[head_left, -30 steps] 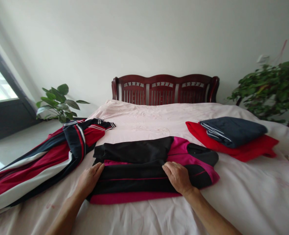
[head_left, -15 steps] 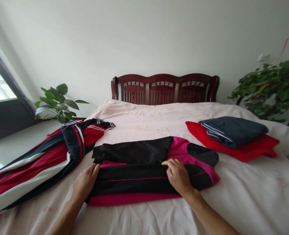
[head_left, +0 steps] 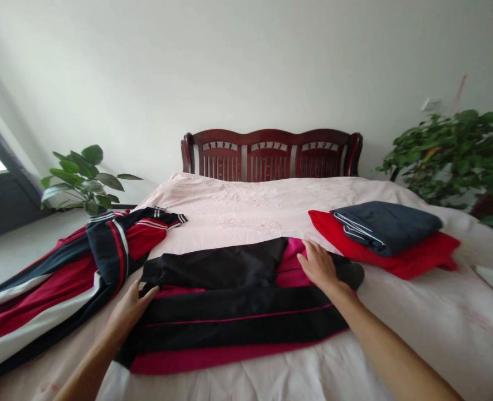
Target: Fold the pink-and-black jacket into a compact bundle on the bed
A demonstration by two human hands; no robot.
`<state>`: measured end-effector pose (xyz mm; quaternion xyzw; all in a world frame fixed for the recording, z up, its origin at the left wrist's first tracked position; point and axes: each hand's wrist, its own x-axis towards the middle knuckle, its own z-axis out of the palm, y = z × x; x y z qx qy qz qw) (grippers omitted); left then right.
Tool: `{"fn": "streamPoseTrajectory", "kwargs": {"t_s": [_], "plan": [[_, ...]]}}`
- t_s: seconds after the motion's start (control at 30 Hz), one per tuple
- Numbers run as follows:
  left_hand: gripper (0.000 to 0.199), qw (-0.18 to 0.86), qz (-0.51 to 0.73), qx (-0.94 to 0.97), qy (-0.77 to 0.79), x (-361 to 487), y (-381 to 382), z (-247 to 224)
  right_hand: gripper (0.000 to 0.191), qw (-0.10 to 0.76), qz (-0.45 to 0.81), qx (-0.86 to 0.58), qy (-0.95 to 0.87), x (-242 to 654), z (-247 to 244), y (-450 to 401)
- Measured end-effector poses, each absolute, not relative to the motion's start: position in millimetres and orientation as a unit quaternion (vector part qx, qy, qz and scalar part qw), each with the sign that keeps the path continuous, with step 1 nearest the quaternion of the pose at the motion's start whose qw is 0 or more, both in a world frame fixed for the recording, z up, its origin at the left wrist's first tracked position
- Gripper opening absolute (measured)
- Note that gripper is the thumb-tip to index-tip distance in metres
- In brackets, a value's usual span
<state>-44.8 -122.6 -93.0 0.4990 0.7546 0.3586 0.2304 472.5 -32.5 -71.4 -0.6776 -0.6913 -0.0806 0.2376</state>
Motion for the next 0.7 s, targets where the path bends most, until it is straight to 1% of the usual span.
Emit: {"fn": "streamPoseTrajectory", "kwargs": {"t_s": [0.1,0.17,0.27,0.33,0.43,0.5,0.6,0.7], "plan": [[0.044,0.383,0.374,0.445,0.718,-37,-121,-78,0.058,0.133,-0.092,-0.723,-0.671,488,-59,-3],[0.043,0.458,0.382,0.388,0.703,-30,-122,-66,0.066,0.080,-0.064,-0.745,-0.660,494,-56,10],[0.049,0.558,0.398,0.282,0.671,-22,-124,-52,0.076,0.051,-0.033,-0.758,-0.649,496,-61,21],[0.052,0.594,0.405,0.229,0.656,-19,-122,-49,0.072,0.061,-0.041,-0.754,-0.653,496,-69,23],[0.049,0.575,0.400,0.233,0.675,-22,-117,-55,0.049,0.080,-0.030,-0.724,-0.685,494,-77,22],[0.045,0.543,0.406,0.259,0.688,-26,-112,-60,0.039,0.089,-0.031,-0.705,-0.703,494,-78,21],[0.043,0.503,0.445,0.273,0.689,-33,-97,-56,0.037,0.119,-0.092,-0.696,-0.702,494,-68,25],[0.053,0.461,0.464,0.324,0.683,-40,-63,-37,0.043,0.142,-0.143,-0.700,-0.685,490,-45,49]]}}
